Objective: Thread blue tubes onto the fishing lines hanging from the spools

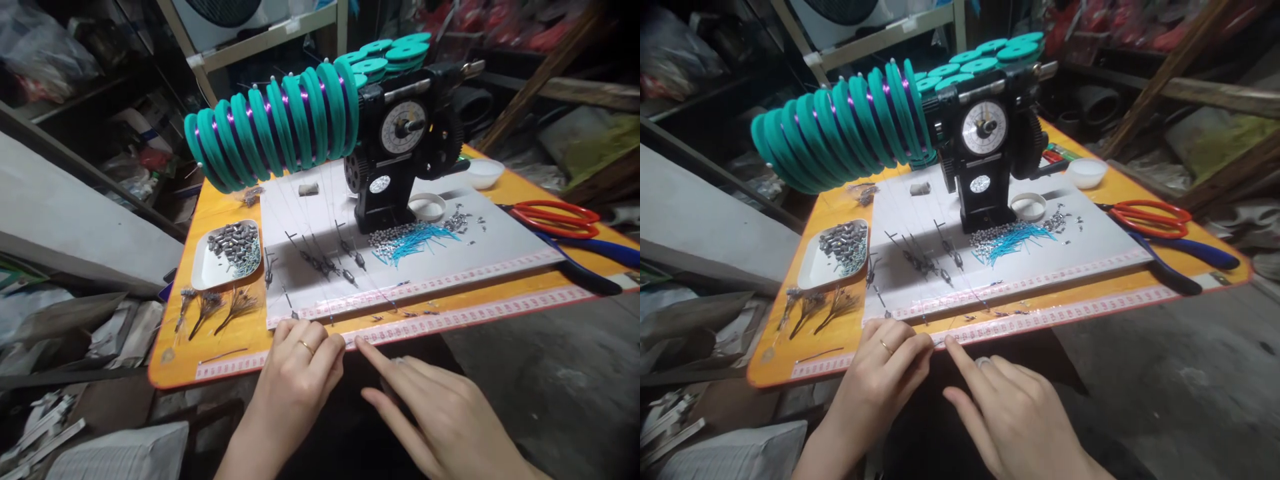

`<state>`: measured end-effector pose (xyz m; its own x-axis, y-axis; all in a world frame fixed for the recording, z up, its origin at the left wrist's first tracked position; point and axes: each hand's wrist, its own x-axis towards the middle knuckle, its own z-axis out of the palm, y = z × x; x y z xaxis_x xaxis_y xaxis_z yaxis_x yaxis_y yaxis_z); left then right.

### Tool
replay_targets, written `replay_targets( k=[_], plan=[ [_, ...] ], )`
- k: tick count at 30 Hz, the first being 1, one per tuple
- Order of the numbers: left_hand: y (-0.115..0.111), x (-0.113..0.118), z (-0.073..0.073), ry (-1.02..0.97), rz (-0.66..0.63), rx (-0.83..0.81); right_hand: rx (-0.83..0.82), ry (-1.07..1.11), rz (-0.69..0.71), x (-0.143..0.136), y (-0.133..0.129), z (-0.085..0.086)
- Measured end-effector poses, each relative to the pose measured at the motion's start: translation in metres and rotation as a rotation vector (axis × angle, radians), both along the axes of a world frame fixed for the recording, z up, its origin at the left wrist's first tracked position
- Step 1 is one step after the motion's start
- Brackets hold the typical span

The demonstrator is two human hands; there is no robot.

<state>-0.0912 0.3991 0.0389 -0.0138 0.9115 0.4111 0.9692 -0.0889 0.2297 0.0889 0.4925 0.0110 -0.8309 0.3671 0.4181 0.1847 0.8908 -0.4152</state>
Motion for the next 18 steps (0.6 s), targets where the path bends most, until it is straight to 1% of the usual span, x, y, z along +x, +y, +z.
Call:
replay_targets(
  k=[3,7,14,16,18],
  plan=[
    [0.002,0.001,0.002,0.022,-0.012,-0.022,0.023,-0.007,-0.021,0.001,0.006,-0.004],
    [0.006,0.002,0.004,0.046,-0.031,-0.018,0.035,-0.022,-0.065,0.017,0.017,-0.005],
    [0.009,0.001,0.003,0.035,-0.072,0.014,0.016,-0.023,-0.15,0.039,0.032,-0.007],
    [0.009,0.0,0.004,0.02,-0.077,-0.004,-0.024,-0.023,-0.16,0.043,0.033,-0.008],
    [0.009,0.0,0.005,0.015,-0.076,-0.025,-0.106,-0.018,-0.161,0.046,0.033,-0.008]
  ],
)
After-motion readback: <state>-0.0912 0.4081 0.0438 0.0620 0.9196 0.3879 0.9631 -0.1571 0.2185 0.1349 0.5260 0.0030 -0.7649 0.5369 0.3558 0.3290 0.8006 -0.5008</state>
